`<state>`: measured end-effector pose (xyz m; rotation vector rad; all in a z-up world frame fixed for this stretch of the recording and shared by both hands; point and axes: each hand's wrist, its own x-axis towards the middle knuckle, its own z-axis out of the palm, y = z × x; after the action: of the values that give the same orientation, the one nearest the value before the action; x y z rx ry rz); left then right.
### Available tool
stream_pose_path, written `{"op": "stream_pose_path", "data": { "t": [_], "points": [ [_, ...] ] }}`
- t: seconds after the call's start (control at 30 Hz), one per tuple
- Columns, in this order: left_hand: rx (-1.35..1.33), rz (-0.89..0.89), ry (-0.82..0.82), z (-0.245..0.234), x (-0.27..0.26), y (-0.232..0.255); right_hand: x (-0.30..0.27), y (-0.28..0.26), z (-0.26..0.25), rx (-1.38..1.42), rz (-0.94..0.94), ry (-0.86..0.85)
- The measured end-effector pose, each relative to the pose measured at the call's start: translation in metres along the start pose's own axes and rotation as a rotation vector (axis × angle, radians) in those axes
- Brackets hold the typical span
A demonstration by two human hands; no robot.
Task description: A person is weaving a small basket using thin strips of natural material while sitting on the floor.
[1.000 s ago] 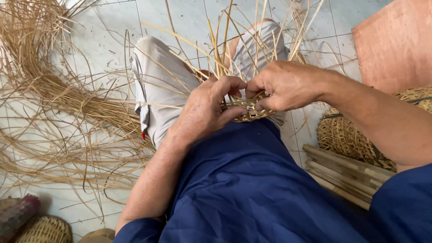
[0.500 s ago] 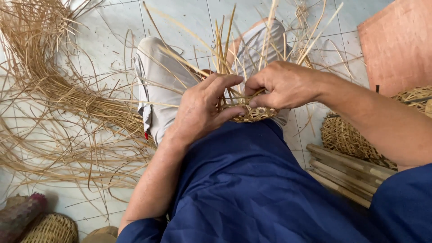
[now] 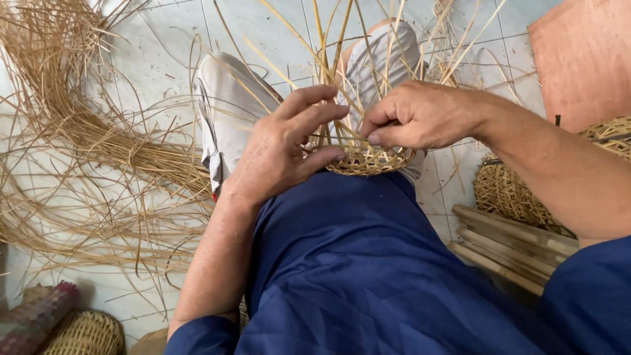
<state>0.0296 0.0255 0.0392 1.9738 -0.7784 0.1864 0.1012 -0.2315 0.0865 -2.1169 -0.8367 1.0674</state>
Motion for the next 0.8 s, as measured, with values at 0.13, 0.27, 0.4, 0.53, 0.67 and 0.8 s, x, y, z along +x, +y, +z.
{"op": "stream_pose_path", "data": {
  "t": [0.13, 0.27, 0.4, 0.53, 0.67, 0.8],
  "points": [
    [0.008, -0.005, -0.008, -0.021, 0.000, 0.012, 0.000, -0.003, 0.003, -0.011, 0.026, 0.032],
    [0.388, 0.182, -0.044, -0.047, 0.001, 0.016, 0.006, 0.003, 0.011, -0.295, 0.089, 0.031],
    [0.832, 0.233, 0.029, -0.045, 0.012, 0.026, 0.008, 0.005, 0.018, -0.326, 0.003, 0.058],
    [1.062, 0.394, 0.279, -0.027, 0.018, 0.024, 0.007, 0.007, 0.019, -0.286, 0.009, 0.075],
    [1.112, 0.308, 0.363, -0.015, 0.021, 0.031, 0.002, 0.012, 0.021, -0.202, -0.054, 0.092],
    [0.954, 0.294, 0.214, 0.000, 0.011, -0.002, 0.000, 0.007, 0.017, -0.188, -0.009, 0.111]
  ]
}}
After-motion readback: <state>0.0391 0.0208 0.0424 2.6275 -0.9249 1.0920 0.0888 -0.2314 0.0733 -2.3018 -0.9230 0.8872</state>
